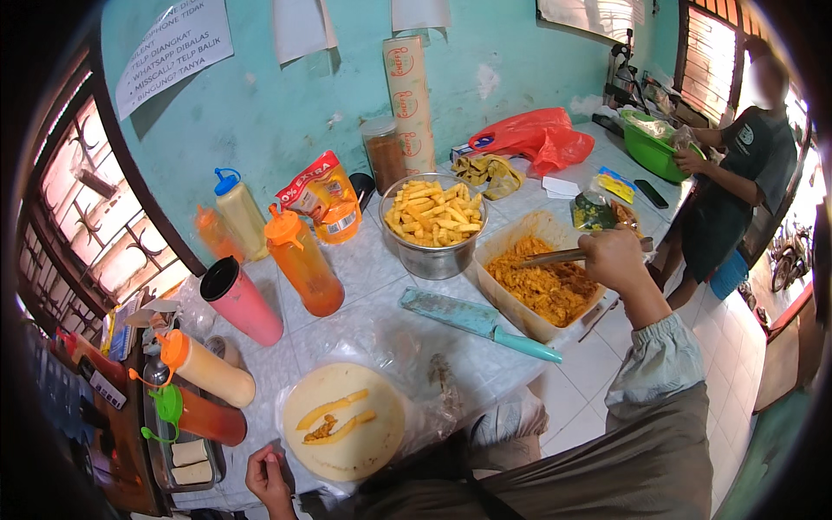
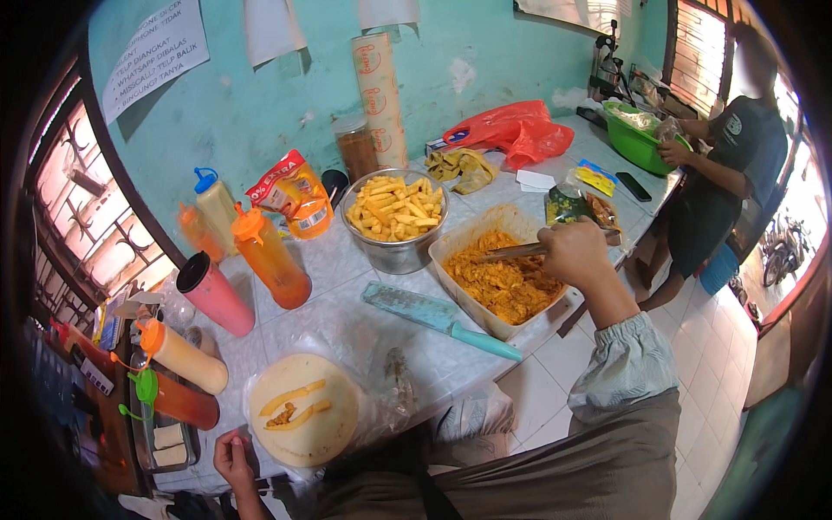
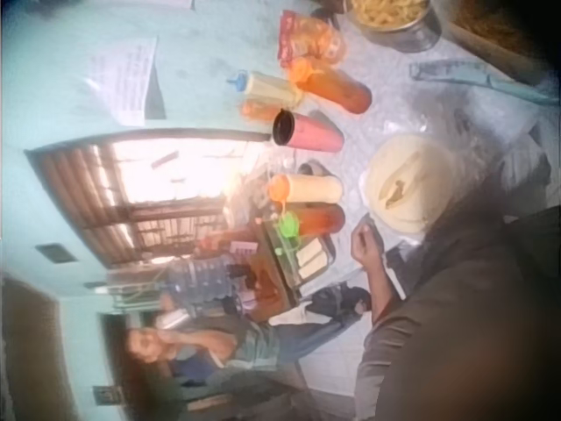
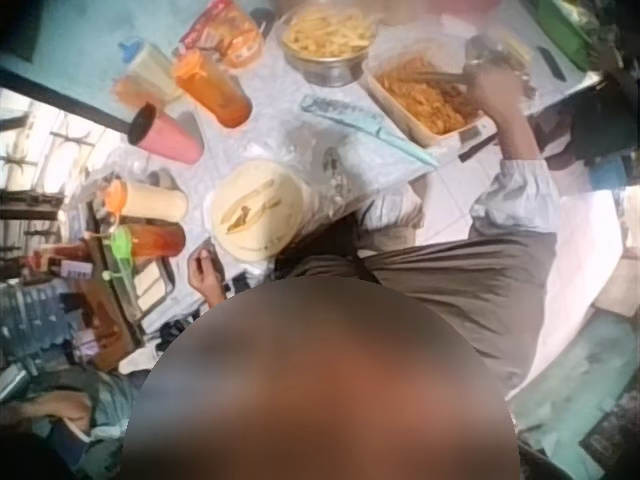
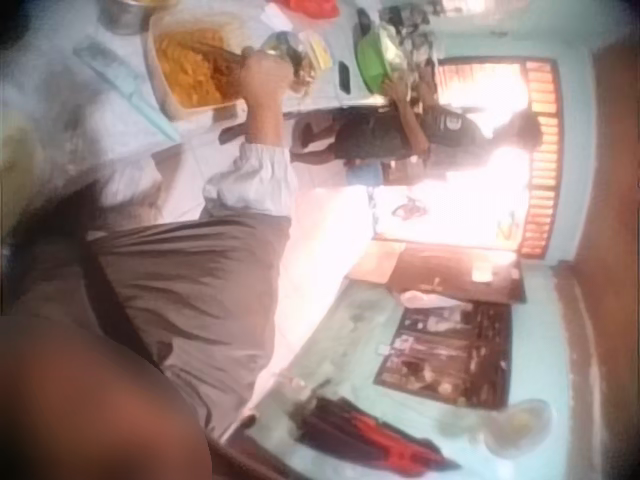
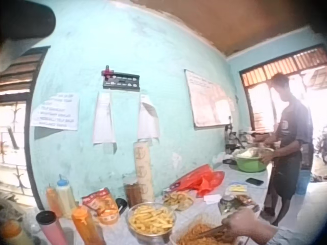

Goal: The person prepares a wrap by placing french fries and a meat filling onto a flatbread laid on a plastic sheet. They use tongs to add the meat and squeeze sauce from a bottle onto the ingredients before folding the wrap.

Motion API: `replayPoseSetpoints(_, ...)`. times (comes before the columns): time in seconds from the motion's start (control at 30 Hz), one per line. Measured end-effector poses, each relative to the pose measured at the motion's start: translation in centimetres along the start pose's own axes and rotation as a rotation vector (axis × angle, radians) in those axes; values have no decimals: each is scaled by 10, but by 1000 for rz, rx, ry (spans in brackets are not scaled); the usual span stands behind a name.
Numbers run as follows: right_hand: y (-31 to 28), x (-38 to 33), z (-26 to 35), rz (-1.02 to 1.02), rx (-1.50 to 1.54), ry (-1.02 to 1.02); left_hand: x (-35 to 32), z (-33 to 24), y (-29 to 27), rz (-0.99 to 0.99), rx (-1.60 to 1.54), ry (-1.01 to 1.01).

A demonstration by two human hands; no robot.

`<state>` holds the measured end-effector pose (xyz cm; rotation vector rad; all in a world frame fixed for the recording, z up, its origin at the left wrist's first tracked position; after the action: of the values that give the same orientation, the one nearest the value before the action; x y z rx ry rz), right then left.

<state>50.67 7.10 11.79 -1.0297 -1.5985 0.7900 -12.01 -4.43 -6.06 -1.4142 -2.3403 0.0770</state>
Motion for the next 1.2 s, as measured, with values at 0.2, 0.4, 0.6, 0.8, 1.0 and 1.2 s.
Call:
replayPoseSetpoints(0.2,-8,-1,-23,-27,56,117,-3,-2,-2,-24,-40,-18)
replayPoseSetpoints(0.4,5,0,-14,231,-36,202,-1,-1,-1,-10,-50,-24)
replayPoseSetpoints(0.6,0,-1,-9,157,86,124,-3,-2,-2,-19,-52,-16)
replayPoseSetpoints(0.8,-22,-3,-16,57,32,203,-4,-7,-1,-27,-52,-4)
replayPoseSetpoints(1.0,12,-3,-14,221,-17,240,-2,-6,0,-32,-73,2)
replayPoseSetpoints(1.2,5,-7,-8,137,45,187,-3,-4,-3,-16,-61,-7)
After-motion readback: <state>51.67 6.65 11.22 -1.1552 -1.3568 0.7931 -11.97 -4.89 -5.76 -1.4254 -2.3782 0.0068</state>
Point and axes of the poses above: each hand's wrist, its own x-axis towards the middle knuckle, its own y-axis out of the palm, z = x × y, the point moved 9 cm from there along x, towards the middle knuckle, and after that the axes turned 5 degrees about x, right-handed, at the moved point
